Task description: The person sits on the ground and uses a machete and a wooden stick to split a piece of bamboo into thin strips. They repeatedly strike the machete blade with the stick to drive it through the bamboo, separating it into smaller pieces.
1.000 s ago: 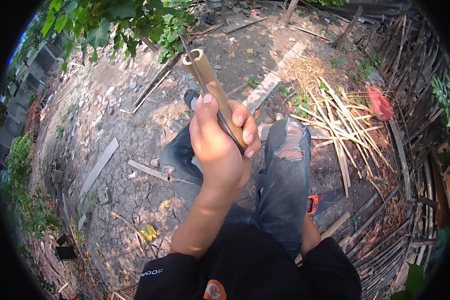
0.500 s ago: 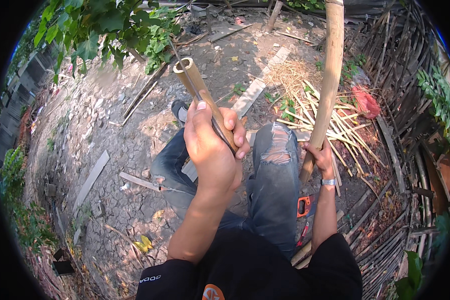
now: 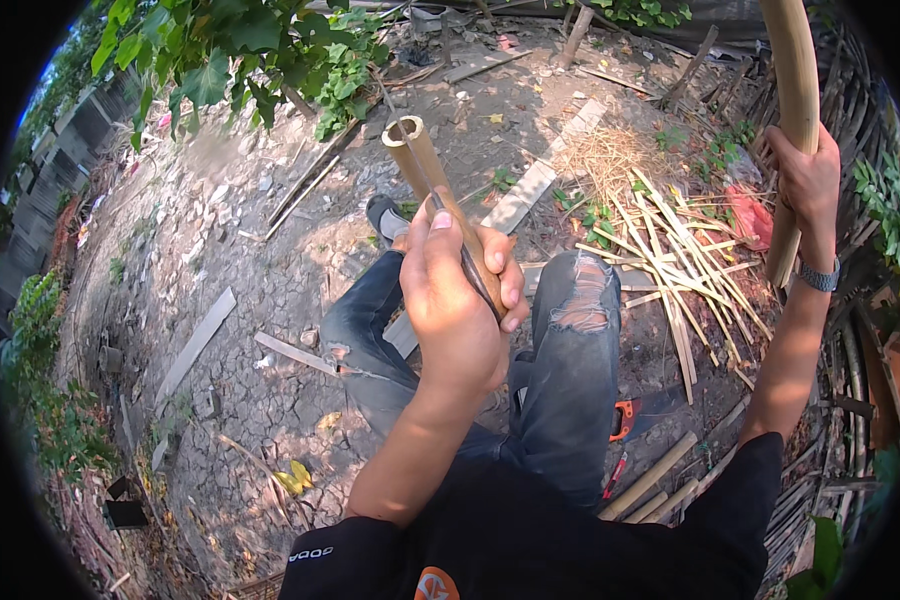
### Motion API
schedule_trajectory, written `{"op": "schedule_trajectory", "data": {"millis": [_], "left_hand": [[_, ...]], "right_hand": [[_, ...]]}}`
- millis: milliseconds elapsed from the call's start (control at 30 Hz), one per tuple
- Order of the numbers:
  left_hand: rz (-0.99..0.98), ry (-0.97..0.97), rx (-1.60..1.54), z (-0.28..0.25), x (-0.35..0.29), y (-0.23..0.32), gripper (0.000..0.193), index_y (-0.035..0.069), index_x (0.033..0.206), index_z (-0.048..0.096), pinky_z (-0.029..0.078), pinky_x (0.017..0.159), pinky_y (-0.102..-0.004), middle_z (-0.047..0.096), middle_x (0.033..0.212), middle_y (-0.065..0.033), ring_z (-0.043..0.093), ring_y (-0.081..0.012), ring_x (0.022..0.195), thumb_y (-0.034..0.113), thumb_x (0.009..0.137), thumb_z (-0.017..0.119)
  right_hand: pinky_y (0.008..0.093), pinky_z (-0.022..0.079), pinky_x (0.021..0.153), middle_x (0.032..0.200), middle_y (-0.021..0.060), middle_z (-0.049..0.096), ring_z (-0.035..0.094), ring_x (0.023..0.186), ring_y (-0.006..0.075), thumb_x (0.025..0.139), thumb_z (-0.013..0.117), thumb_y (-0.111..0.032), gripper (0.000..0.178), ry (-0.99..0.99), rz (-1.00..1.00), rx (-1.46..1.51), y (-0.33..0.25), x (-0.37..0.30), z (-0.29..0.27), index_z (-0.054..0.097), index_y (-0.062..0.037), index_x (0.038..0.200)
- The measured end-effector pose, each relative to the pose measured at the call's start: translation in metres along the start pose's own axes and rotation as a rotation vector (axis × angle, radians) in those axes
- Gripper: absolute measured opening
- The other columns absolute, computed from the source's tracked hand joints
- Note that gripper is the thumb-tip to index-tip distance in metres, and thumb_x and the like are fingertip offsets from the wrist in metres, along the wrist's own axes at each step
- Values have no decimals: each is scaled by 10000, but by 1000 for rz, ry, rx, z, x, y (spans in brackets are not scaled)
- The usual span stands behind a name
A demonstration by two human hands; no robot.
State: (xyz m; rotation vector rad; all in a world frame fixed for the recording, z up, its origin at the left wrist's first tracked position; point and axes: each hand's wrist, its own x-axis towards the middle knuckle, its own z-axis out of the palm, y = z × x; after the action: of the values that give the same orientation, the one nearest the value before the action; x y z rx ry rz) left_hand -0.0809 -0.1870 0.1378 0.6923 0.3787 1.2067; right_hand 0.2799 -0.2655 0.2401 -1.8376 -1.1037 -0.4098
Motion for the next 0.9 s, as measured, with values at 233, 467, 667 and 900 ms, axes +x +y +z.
{"op": "schedule_trajectory", "data": {"millis": [233, 467, 667, 900], "left_hand": [[25, 0, 116, -4, -4, 3, 467, 49, 1464, 346, 345, 439, -247, 461, 804, -19, 454, -111, 590, 329, 1089, 345], [18, -14, 90, 0, -6, 0, 495, 50, 1496, 318, 347, 436, -258, 471, 803, -21, 450, -113, 584, 329, 1088, 339], [-17, -3, 21, 2, -7, -4, 328, 119, 1371, 381, 343, 390, -244, 477, 752, -24, 465, -107, 519, 305, 1105, 333], [-86, -124, 93, -34, 8, 33, 417, 63, 1405, 397, 351, 381, -254, 463, 702, -25, 467, -118, 495, 321, 1079, 352]], "right_hand": [[520, 527, 780, 916, 202, 690, 646, 910, 449, 814, 642, -117, 187, -375, -394, -753, -52, -5, 18, 634, -90, 998], [373, 512, 681, 789, 108, 656, 649, 715, 237, 830, 677, -152, 333, -24, -295, -371, -35, 53, -29, 656, -61, 1150], [468, 550, 767, 901, 199, 707, 684, 840, 394, 774, 665, -91, 336, -423, -501, -492, -48, -8, 25, 673, -72, 1109], [429, 564, 706, 853, 146, 709, 712, 795, 340, 810, 708, -120, 293, -180, -206, -615, -42, -25, -9, 661, -97, 1098]]}}
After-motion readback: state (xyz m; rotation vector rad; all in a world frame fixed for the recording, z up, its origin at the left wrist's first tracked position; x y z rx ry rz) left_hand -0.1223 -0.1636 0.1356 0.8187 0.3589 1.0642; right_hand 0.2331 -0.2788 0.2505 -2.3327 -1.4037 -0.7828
